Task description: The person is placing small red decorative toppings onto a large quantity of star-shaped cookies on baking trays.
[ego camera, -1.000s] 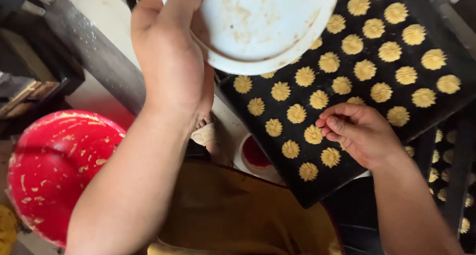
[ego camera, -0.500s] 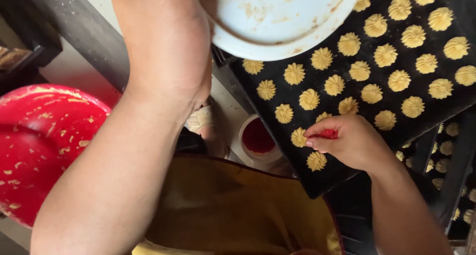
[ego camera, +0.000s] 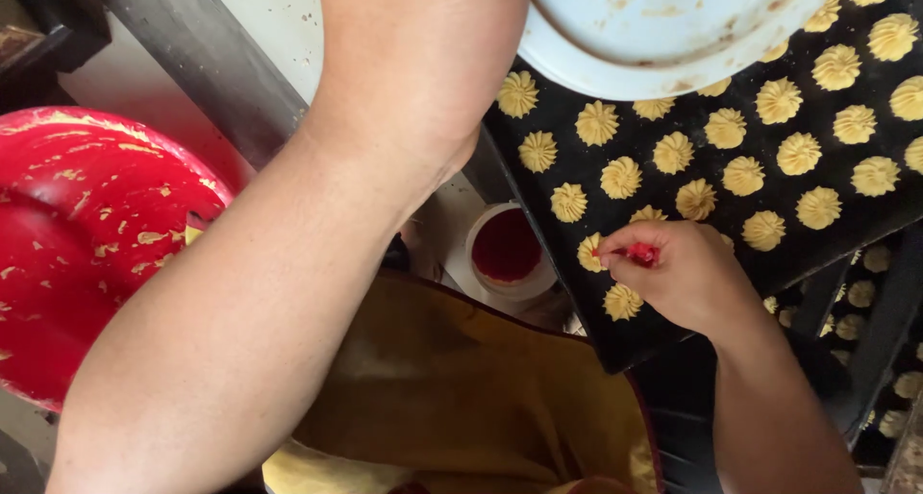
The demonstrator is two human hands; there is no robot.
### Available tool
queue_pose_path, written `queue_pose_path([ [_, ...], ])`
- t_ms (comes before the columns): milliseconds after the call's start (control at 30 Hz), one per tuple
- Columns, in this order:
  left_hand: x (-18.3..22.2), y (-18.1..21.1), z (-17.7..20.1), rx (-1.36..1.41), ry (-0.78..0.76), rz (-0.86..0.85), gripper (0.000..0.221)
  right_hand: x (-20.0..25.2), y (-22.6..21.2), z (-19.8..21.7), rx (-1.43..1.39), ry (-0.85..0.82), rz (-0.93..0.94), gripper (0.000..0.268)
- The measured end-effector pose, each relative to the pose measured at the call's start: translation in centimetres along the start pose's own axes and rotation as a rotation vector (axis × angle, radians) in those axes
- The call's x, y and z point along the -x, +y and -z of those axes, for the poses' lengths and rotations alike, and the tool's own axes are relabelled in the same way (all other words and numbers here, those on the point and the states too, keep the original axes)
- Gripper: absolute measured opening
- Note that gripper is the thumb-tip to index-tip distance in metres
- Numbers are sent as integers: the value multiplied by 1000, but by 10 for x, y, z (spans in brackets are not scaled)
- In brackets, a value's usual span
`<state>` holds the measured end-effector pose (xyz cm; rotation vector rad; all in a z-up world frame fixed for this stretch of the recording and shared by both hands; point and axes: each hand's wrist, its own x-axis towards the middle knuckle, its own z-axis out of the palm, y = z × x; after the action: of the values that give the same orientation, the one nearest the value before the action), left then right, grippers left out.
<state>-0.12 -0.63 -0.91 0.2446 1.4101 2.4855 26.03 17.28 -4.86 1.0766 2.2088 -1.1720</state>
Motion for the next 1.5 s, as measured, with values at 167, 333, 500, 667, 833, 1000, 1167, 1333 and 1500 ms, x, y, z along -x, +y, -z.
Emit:
queue_pose_path([
  [167,-13,-21,26,-8,1,-7,25,3,-7,2,136,117,74,16],
  [333,-50,-128,151,-15,-7,-12,25,1,-14,-1,201,215,44,21],
  [500,-31,-151,170,-24,-17,-18,25,0,-17,-3,227,172,39,23],
  [667,-16,-168,183,-36,-29,-23,25,0,-19,0,283,118,-24,24],
  [833,-10,-178,186,-44,-51,-29,25,-2,7,22,125,92,43,22],
  [1000,-6,-170,178,-49,-79,-36,26,-18,76,56,-629,-112,133,18],
  [1167,-2,-177,170,-50,-119,-37,26,-14,64,57,-700,-103,134,25],
  [1333,7,-180,159,-57,-146,-39,26,-6,31,48,-179,145,-76,21],
  [1500,14,-181,159,-69,-158,-45,26,-6,24,43,-54,151,-54,17],
])
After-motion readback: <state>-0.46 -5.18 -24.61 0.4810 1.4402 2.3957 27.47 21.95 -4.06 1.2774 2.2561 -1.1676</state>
